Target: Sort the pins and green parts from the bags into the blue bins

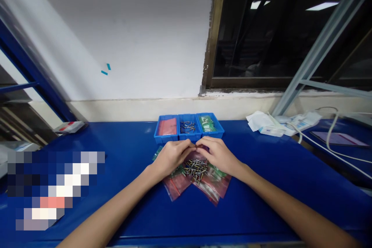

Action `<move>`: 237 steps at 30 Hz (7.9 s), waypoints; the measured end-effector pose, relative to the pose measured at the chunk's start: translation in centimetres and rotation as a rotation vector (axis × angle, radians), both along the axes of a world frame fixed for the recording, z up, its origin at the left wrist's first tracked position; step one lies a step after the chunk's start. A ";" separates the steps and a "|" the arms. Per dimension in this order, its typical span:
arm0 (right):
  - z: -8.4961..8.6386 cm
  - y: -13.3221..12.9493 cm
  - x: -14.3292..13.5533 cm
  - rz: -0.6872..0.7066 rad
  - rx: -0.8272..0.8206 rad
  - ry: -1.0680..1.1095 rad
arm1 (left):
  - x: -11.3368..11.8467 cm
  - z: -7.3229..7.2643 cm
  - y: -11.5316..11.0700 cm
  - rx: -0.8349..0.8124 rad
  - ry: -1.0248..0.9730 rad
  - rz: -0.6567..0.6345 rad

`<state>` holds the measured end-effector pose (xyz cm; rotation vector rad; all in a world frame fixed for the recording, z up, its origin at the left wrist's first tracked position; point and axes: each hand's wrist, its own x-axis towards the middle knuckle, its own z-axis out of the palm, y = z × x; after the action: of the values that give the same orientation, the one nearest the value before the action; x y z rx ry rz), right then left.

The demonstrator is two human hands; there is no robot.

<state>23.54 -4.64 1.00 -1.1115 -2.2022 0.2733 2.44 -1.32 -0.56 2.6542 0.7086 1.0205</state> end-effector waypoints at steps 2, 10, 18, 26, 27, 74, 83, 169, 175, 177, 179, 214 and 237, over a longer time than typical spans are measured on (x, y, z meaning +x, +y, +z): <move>0.1 -0.1 0.1 0.030 0.026 -0.050 | -0.1 0.1 0.0 -0.003 0.008 0.002; 1.5 2.9 1.2 -0.146 0.277 -0.233 | -0.7 0.7 1.1 0.083 -0.024 0.228; 0.9 4.4 1.6 -0.175 0.322 -0.254 | -1.6 0.8 1.8 0.135 0.143 0.232; 0.3 1.3 2.6 0.033 0.021 -0.192 | -0.9 0.4 1.3 0.138 0.270 0.073; 0.3 1.4 2.6 0.045 0.014 -0.202 | -0.8 0.3 1.3 0.138 0.283 0.065; -1.1 0.2 0.5 0.061 0.049 -0.288 | -0.9 0.5 1.7 -0.288 0.300 -0.064; -0.9 0.0 0.2 0.096 -0.019 -0.280 | -1.0 0.6 1.8 -0.183 0.356 -0.025; -0.6 -0.4 -0.9 -0.028 -0.045 0.140 | 0.8 1.2 0.4 -0.543 -0.338 -0.018; -0.6 -0.6 -0.6 -0.033 -0.007 -0.003 | 0.4 1.5 0.4 -0.519 -0.244 -0.030; -0.6 -0.7 -0.5 -0.026 0.017 -0.035 | 0.2 1.6 0.3 -0.520 -0.201 -0.048; -0.7 -0.7 -0.5 -0.030 0.021 -0.029 | 0.1 1.7 0.3 -0.543 -0.171 -0.079; -0.3 -0.9 -0.8 -0.081 0.014 0.194 | 0.5 1.5 -0.1 -0.318 -0.148 0.070; -1.2 -0.3 -0.5 -0.176 0.226 0.069 | 0.3 2.1 0.3 -0.796 -0.373 -0.052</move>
<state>23.06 -4.98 -0.23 -1.1423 -2.0027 -0.0139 2.74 -1.01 1.56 1.7402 0.7500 0.9231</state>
